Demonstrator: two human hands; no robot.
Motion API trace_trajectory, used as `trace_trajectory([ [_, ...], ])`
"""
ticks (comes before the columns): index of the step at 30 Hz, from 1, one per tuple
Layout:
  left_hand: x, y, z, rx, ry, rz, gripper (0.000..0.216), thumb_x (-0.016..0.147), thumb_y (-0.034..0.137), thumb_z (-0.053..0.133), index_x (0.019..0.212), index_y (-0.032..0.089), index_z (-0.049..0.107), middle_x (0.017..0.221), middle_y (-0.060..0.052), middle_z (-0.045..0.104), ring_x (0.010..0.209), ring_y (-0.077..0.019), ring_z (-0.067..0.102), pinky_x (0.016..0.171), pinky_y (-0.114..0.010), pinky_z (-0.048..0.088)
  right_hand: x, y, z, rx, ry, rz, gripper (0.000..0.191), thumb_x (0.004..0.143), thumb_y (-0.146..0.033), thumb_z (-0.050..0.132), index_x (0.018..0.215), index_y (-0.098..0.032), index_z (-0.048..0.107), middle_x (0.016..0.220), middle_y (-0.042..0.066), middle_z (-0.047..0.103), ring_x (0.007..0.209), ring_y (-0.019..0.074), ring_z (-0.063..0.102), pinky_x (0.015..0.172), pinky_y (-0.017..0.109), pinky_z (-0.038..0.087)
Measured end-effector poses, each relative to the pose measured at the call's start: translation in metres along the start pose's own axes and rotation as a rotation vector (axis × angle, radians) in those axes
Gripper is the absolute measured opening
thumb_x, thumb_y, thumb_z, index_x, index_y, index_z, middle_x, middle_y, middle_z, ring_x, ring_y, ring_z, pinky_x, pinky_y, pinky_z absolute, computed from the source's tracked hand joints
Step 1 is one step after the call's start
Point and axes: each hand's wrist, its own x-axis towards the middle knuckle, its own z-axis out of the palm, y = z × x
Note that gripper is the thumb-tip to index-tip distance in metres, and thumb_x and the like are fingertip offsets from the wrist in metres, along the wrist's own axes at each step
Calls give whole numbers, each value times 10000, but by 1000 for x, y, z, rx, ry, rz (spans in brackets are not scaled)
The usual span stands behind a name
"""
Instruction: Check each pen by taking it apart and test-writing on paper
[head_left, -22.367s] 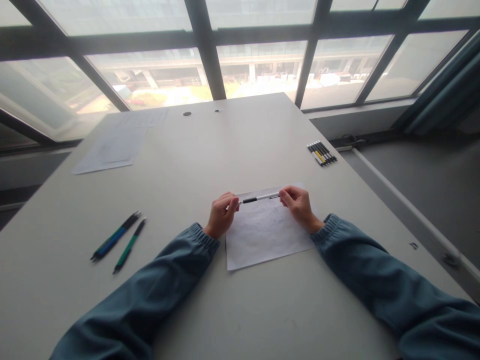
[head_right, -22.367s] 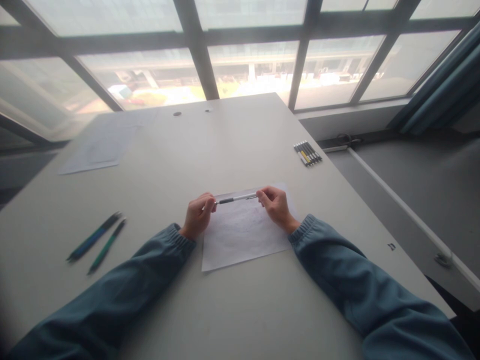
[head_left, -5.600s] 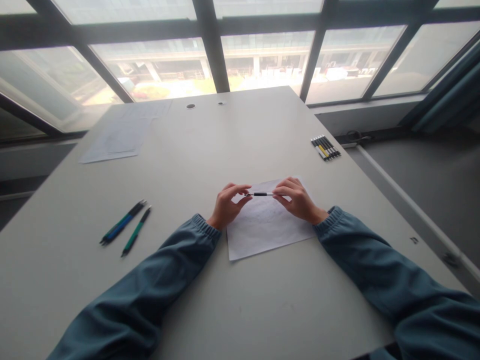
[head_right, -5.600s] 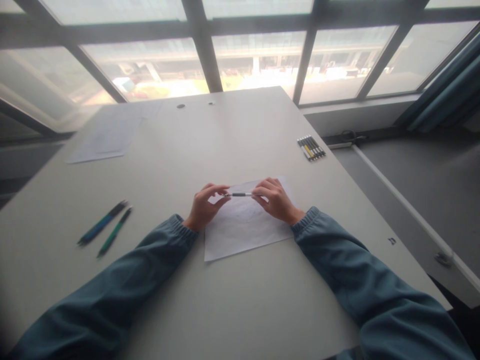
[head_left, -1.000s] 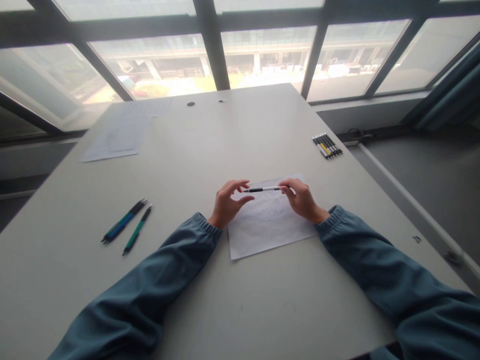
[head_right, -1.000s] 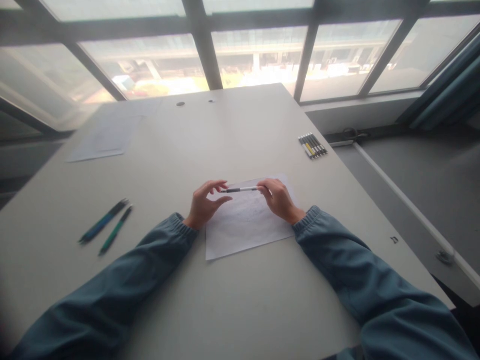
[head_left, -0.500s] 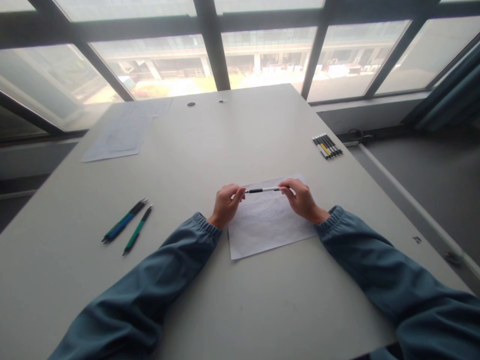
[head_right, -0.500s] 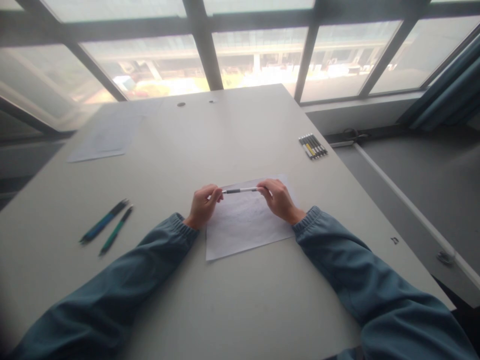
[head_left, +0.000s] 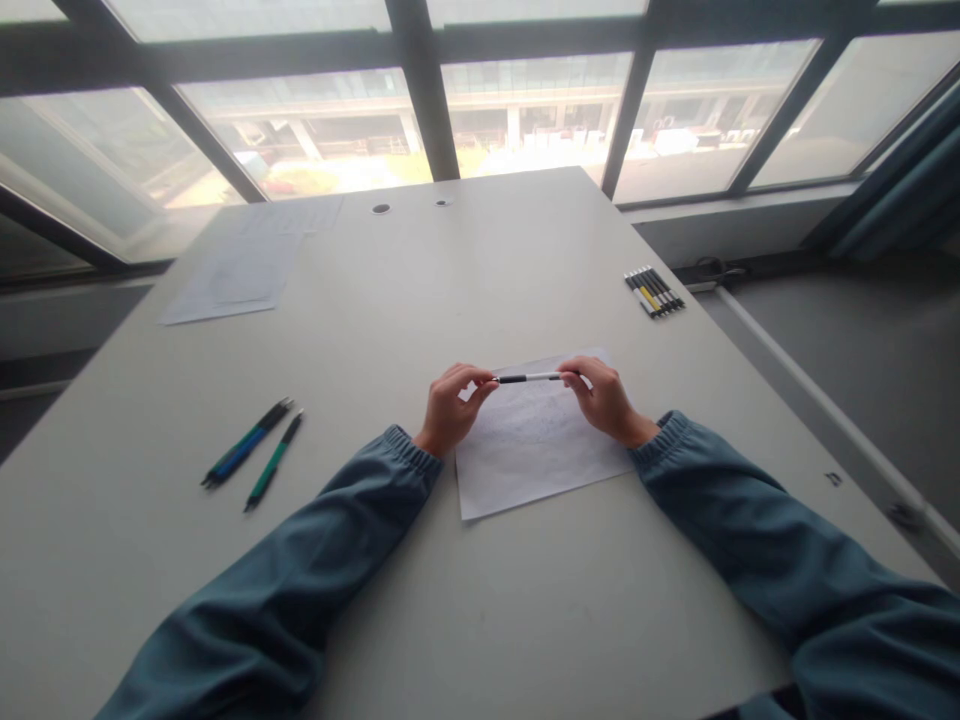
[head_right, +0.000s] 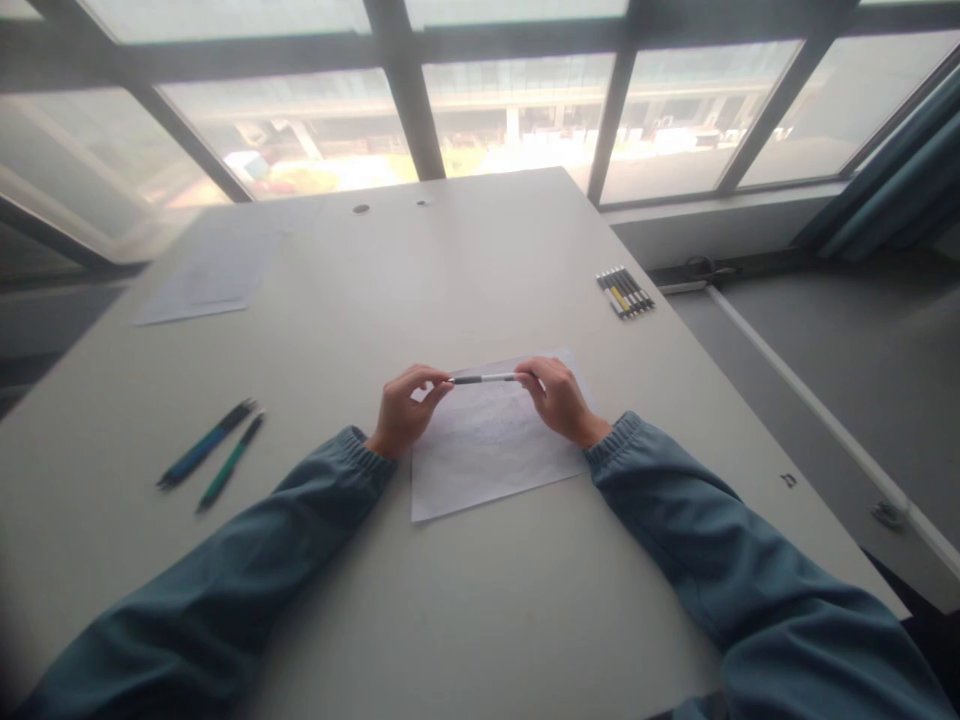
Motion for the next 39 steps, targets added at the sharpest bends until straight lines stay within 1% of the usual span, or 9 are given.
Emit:
trace_trajectory([
  [8, 0, 2, 1, -26, -11, 10, 115, 896, 303, 709, 937, 196, 702, 856, -42, 712, 755, -139, 642, 705, -280, 512, 0, 2, 1, -1, -1, 2, 277, 1017, -417, 497, 913, -220, 662, 790, 44, 690, 772, 211, 637, 779, 361, 483],
  [12, -1, -3, 2, -62, -19, -5, 469, 811, 372, 799, 1214, 219, 613, 1019, -67, 708, 787, -142, 651, 695, -276, 511, 0, 0, 0, -10, 16, 27, 302, 1020, -434, 482, 902, -220, 658, 768, 41, 682, 749, 210, 626, 768, 365, 478],
  [14, -1, -4, 2, -84, -4, -35, 550, 808, 411, 795, 1272, 226, 566, 1058, -67, 690, 780, -133, 647, 683, -261, 502, 1, -1, 0, -11, 16, 27, 306, 1022, -436, 478, 901, -219, 657, 767, 40, 682, 748, 209, 626, 769, 366, 477],
  [18, -2, -4, 0, -59, 6, -109, 306, 948, 468, 603, 1077, 193, 641, 895, -41, 686, 766, -140, 635, 690, -260, 486, 1, -1, 0, -10, 16, 11, 291, 1022, -421, 484, 903, -218, 656, 774, 40, 688, 758, 207, 634, 774, 362, 478],
  [21, -2, -3, -1, -27, -60, -133, 450, 1012, 485, 456, 756, 175, 658, 682, -28, 653, 652, -144, 612, 656, -276, 470, 1, -2, 0, -15, 11, -1, 293, 1022, -425, 484, 899, -221, 655, 775, 41, 692, 760, 208, 639, 775, 362, 480],
  [24, -3, -1, -2, -27, -108, -154, 540, 1012, 499, 446, 615, 180, 625, 541, -8, 592, 525, -130, 559, 595, -275, 450, 1, -2, 0, -16, -12, -8, 308, 1025, -435, 473, 898, -221, 655, 785, 44, 698, 768, 208, 642, 776, 362, 482],
  [29, -1, 1, -2, -10, -98, -120, 455, 987, 463, 529, 645, 186, 649, 590, -12, 645, 577, -136, 594, 621, -272, 464, 0, -1, 0, -3, -29, -10, 297, 1025, -430, 478, 913, -219, 655, 809, 50, 704, 790, 211, 643, 783, 365, 484],
  [35, -1, 1, -1, -3, -25, -52, 192, 915, 348, 681, 804, 192, 705, 746, -25, 721, 687, -141, 635, 676, -273, 493, 0, 0, 0, -13, -11, -7, 302, 1024, -430, 477, 901, -223, 660, 767, 39, 688, 752, 209, 638, 769, 359, 482],
  [39, -1, 3, 0, -13, -7, -39, 129, 897, 321, 703, 890, 193, 718, 801, -33, 724, 711, -142, 644, 689, -279, 516, 0, 0, 0, -13, -7, -4, 304, 1023, -431, 479, 898, -221, 660, 765, 37, 684, 747, 208, 633, 767, 357, 478],
])
